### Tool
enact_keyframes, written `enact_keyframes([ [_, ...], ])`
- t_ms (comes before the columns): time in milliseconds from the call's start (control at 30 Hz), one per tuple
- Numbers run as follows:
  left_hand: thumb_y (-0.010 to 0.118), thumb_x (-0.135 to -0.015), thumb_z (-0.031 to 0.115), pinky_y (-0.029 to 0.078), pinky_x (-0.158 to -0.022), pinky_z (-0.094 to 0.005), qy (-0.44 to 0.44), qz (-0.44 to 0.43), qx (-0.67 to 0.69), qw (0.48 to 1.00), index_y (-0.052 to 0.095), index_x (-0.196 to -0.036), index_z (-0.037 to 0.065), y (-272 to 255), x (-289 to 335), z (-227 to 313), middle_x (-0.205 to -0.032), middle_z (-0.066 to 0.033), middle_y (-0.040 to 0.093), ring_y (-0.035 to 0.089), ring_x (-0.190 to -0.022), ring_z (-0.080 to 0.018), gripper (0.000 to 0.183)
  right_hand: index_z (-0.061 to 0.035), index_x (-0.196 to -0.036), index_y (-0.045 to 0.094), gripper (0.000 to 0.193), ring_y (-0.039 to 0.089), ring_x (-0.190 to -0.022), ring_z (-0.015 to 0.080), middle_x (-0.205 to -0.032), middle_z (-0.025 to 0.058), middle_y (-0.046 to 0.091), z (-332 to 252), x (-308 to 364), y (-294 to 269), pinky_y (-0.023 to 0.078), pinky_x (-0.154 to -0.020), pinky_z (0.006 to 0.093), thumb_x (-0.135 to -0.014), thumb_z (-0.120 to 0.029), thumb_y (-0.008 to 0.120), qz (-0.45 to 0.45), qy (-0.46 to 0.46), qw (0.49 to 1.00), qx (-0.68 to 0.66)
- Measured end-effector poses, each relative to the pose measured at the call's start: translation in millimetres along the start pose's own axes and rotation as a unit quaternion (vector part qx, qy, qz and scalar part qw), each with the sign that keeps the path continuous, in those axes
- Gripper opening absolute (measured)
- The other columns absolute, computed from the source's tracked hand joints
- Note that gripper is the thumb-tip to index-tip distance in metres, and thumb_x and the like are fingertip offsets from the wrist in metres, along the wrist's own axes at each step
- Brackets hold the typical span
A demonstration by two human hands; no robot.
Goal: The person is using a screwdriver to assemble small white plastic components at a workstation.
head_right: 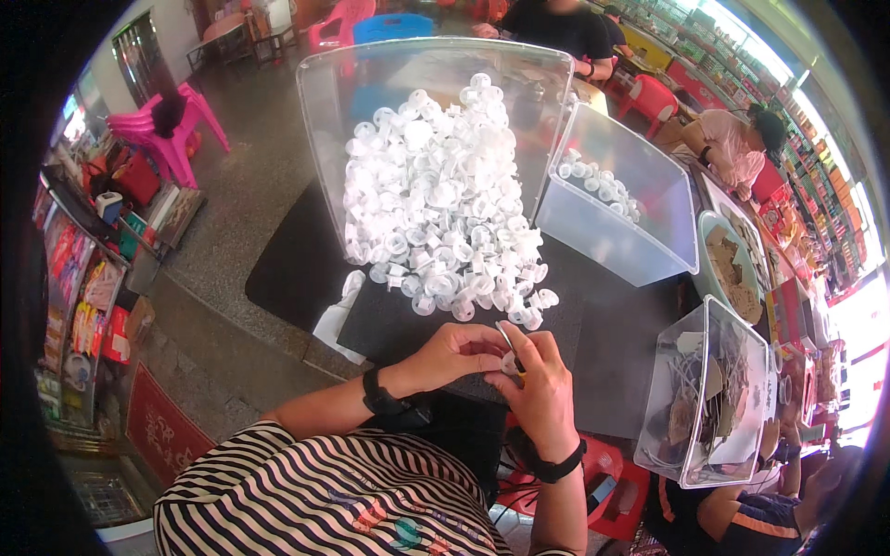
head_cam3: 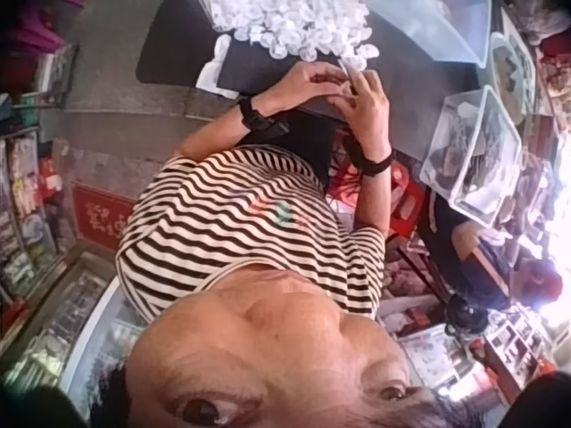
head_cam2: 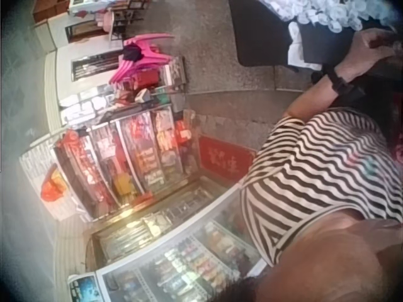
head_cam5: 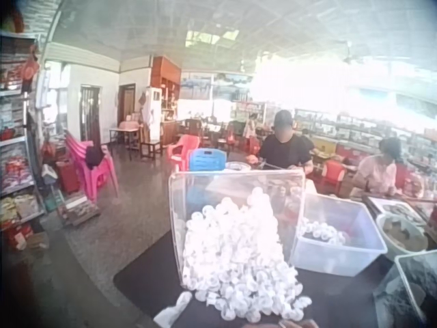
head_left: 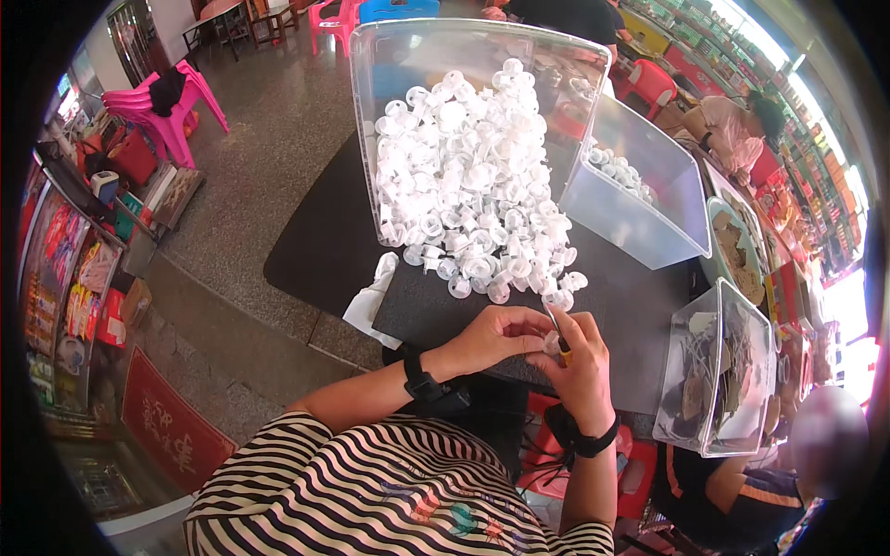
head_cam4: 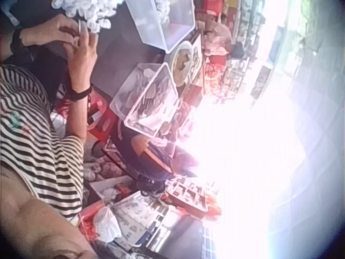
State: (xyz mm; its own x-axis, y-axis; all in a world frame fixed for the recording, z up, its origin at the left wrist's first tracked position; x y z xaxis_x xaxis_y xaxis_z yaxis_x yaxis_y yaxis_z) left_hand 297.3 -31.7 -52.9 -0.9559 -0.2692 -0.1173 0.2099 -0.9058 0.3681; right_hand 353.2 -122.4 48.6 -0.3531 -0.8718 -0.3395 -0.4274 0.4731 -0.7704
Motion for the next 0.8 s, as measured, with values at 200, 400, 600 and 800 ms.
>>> enact_keyframes([
  [200,0.063,-0.094,0.002,0.051,-0.091,-0.0258,-0.009,0.004,0.048,0.999,0.063,-0.122,0.001,1.7,1.0,2.3,-0.114,-0.0056,0.067,0.063,-0.105,-0.0111,0.029,-0.0034,-0.123,0.065,0.046,0.056,-0.081,0.0122,-0.091,0.0039,0.058,46.6,14.2,3.7,0.047,-0.070,0.0257,-0.079,-0.007,0.080,0.029,0.141,0.963,-0.227],
  [400,0.066,-0.092,0.001,0.051,-0.092,-0.0263,0.006,0.021,0.060,0.998,0.063,-0.124,0.001,-0.2,2.9,-1.7,-0.118,-0.0061,0.066,0.062,-0.108,-0.0111,0.032,-0.0006,-0.107,0.066,0.025,0.051,-0.065,0.0065,-0.078,-0.0006,0.057,55.6,20.8,14.5,0.042,-0.058,0.0225,-0.084,-0.002,0.074,0.049,0.211,0.933,-0.287],
  [600,0.069,-0.091,0.003,0.053,-0.091,-0.0271,-0.041,0.029,0.007,0.999,0.064,-0.122,0.000,-0.8,2.0,-4.7,-0.114,-0.0068,0.069,0.065,-0.102,-0.0120,0.032,-0.0004,-0.098,0.066,0.013,0.051,-0.057,0.0048,-0.074,-0.0015,0.060,55.0,14.3,10.8,0.040,-0.051,0.0210,-0.086,-0.002,0.071,0.019,0.191,0.949,-0.250],
  [800,0.065,-0.093,0.004,0.055,-0.086,-0.0270,-0.026,0.063,0.065,0.996,0.064,-0.120,-0.001,-9.3,-2.0,-7.6,-0.108,-0.0066,0.069,0.066,-0.096,-0.0118,0.027,-0.0003,-0.096,0.064,0.009,0.052,-0.056,0.0039,-0.075,-0.0013,0.059,63.9,9.6,13.7,0.040,-0.050,0.0195,-0.090,-0.005,0.068,0.041,0.242,0.913,-0.326],
])
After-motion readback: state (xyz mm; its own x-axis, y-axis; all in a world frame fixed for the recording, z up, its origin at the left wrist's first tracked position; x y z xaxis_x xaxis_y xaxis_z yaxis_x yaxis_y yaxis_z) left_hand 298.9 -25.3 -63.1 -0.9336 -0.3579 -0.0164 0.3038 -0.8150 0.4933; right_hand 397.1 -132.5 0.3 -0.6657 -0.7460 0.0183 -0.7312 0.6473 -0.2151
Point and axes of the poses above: each hand's wrist, its own x-axis away from the middle knuckle, its own y-axis out of the palm, z = x × y, the point moved 8 cm from there along -x, towards the middle knuckle
